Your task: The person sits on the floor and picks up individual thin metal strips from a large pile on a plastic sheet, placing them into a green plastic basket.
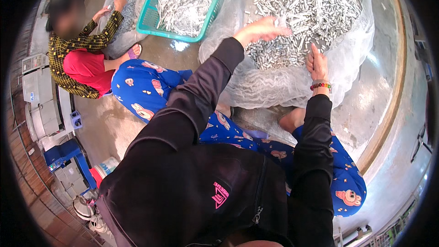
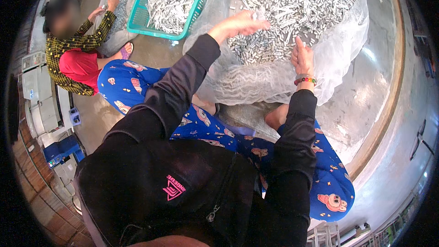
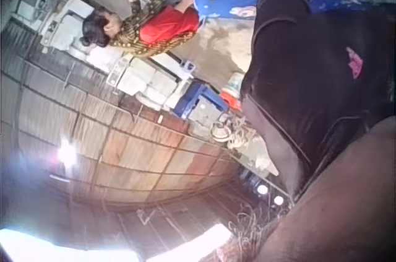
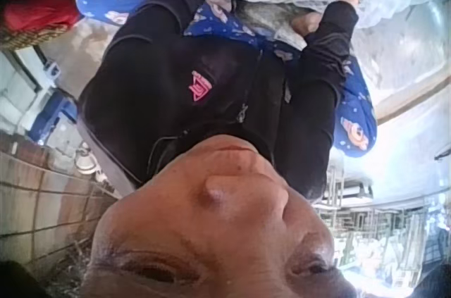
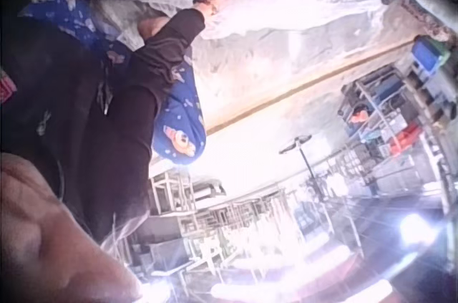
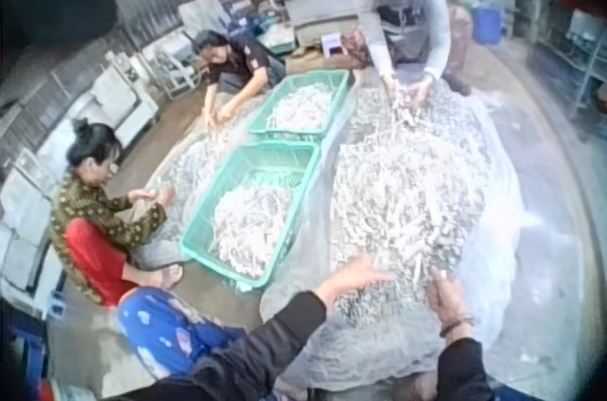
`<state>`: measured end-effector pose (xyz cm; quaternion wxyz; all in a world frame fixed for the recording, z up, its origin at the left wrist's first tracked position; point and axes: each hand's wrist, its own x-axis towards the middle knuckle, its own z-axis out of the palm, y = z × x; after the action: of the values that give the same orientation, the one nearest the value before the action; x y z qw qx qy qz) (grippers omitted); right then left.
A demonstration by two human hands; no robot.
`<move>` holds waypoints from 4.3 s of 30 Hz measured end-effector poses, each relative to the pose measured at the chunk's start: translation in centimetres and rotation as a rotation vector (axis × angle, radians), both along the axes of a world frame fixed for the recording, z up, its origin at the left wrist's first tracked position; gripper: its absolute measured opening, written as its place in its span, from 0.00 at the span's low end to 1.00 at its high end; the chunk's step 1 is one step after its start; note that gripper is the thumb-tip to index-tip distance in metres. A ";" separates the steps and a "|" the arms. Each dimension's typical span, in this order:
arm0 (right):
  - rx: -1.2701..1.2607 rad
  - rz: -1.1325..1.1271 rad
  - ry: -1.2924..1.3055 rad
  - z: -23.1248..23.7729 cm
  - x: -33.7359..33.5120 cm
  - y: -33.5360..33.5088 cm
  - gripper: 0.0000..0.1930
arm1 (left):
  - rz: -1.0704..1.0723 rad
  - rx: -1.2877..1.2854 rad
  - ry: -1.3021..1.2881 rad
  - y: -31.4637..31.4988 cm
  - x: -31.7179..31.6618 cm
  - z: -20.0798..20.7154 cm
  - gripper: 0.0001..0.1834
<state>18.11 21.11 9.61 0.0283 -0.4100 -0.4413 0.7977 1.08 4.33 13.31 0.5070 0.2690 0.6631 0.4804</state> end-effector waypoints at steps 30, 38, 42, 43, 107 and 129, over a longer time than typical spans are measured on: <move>1.171 0.341 -0.602 -9.7 -5.5 4.4 0.29 | -0.250 -0.343 1.050 5.6 -0.8 -7.5 0.08; 1.251 0.657 -0.558 -8.4 -7.0 -0.1 0.18 | -0.081 -0.239 0.713 2.0 -0.2 -5.8 0.19; 0.836 0.380 -0.212 -10.4 -7.8 1.3 0.16 | 0.329 -0.079 0.356 -1.4 -4.8 -8.4 0.25; 0.681 0.262 -0.246 -11.0 -6.7 3.0 0.17 | 0.368 -0.149 0.259 -0.4 -4.8 -6.6 0.24; -0.031 0.365 0.284 5.2 -5.9 -1.0 0.04 | -0.048 -0.394 0.643 0.3 -3.8 -10.7 0.32; 0.792 0.424 -0.274 -4.8 -4.0 -1.6 0.17 | 0.115 -0.484 0.710 2.5 -1.6 -7.2 0.28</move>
<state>14.11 19.46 4.85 -0.0397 -0.3699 -0.7854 0.4947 -0.54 6.79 6.08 0.2684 0.2536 0.9038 0.2163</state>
